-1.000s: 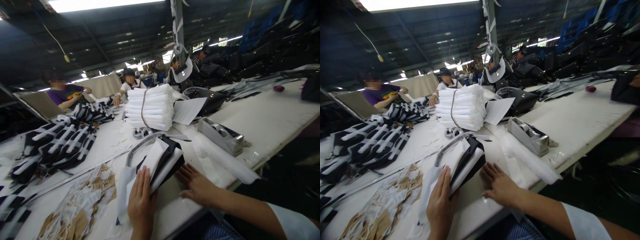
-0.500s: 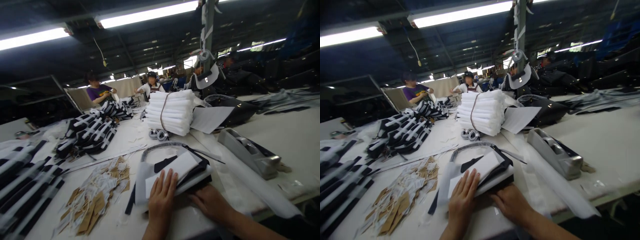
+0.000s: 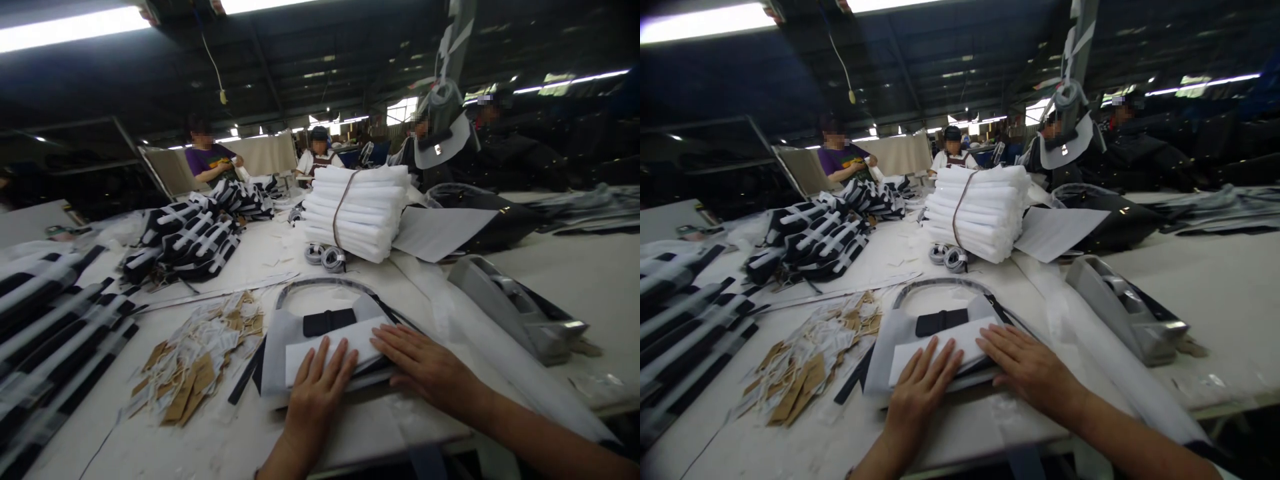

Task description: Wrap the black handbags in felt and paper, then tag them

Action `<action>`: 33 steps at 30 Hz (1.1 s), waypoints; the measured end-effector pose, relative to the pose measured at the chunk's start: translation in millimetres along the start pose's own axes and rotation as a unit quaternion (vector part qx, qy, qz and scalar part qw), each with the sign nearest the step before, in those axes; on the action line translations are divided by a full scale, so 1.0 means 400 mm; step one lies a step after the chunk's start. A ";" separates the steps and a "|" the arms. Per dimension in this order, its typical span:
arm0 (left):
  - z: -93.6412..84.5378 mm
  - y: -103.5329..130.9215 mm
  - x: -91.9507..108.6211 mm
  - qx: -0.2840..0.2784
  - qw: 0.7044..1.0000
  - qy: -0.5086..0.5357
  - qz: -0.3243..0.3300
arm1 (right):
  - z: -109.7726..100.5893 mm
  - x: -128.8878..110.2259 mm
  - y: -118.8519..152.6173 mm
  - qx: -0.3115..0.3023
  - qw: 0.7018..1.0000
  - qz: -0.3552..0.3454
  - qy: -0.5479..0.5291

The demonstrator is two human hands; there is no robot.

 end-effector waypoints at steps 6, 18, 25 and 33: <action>-0.002 0.005 -0.003 -0.052 0.998 -0.013 0.024 | 0.061 -0.015 0.025 0.020 0.999 0.029 -0.022; -0.016 -0.057 0.023 -0.111 0.988 0.098 0.044 | 0.066 -0.010 0.029 0.016 0.996 0.035 -0.085; -0.005 -0.044 0.032 -0.087 0.989 0.106 0.056 | 0.040 -0.015 0.024 0.029 0.991 0.045 -0.124; -0.008 -0.039 0.043 -0.069 0.992 0.101 0.034 | -0.038 0.114 -0.163 -0.092 0.959 0.153 -0.222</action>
Point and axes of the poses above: each hand's wrist, its own y-axis away from the middle knuckle, its own z-axis out of the palm, x = y × z, the point moved 3 cm from there along -y, towards the middle knuckle, and after that the axes turned 13 degrees about -x, right-handed, at the moved point
